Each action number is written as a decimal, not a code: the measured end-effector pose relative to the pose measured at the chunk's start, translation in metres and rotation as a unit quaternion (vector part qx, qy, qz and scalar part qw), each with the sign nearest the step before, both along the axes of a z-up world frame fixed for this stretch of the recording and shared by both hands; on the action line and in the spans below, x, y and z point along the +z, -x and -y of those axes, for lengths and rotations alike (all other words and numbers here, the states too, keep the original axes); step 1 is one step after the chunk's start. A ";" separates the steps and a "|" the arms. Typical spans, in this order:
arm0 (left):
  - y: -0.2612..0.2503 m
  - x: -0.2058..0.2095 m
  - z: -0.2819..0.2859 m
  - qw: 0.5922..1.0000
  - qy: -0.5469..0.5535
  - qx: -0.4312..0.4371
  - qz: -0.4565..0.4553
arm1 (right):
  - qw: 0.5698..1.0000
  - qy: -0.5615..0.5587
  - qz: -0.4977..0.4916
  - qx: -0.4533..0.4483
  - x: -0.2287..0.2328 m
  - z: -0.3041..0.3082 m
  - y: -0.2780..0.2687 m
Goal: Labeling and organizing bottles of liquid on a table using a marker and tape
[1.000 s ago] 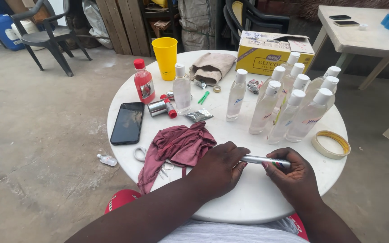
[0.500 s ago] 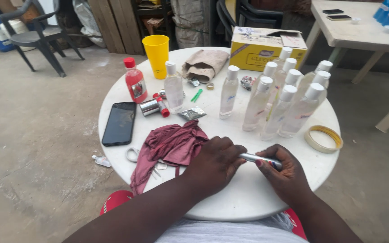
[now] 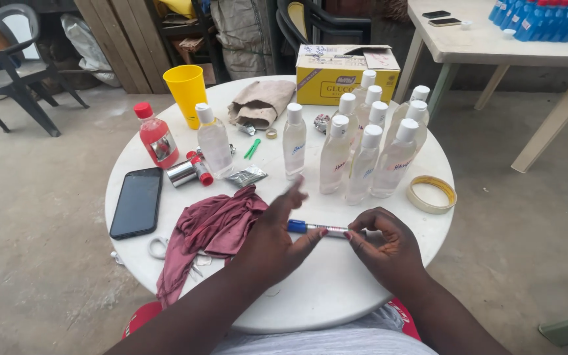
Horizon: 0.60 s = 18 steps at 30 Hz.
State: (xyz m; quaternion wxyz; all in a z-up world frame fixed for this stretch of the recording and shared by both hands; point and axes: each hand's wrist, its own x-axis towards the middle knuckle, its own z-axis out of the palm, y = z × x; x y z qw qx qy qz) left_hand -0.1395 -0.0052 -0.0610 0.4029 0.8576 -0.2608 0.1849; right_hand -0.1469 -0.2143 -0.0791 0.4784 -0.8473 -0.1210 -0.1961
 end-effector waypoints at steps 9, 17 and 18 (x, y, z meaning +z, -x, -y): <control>-0.034 0.028 0.001 0.949 0.233 0.039 -0.210 | 0.993 -0.106 0.044 0.038 -0.004 0.019 -0.007; -0.099 0.028 0.003 0.934 0.255 0.066 -0.242 | 0.969 -0.188 0.159 -0.010 -0.003 0.044 -0.033; -0.107 0.027 0.004 0.935 0.254 0.066 -0.239 | 0.969 -0.190 0.161 -0.009 0.002 0.043 -0.034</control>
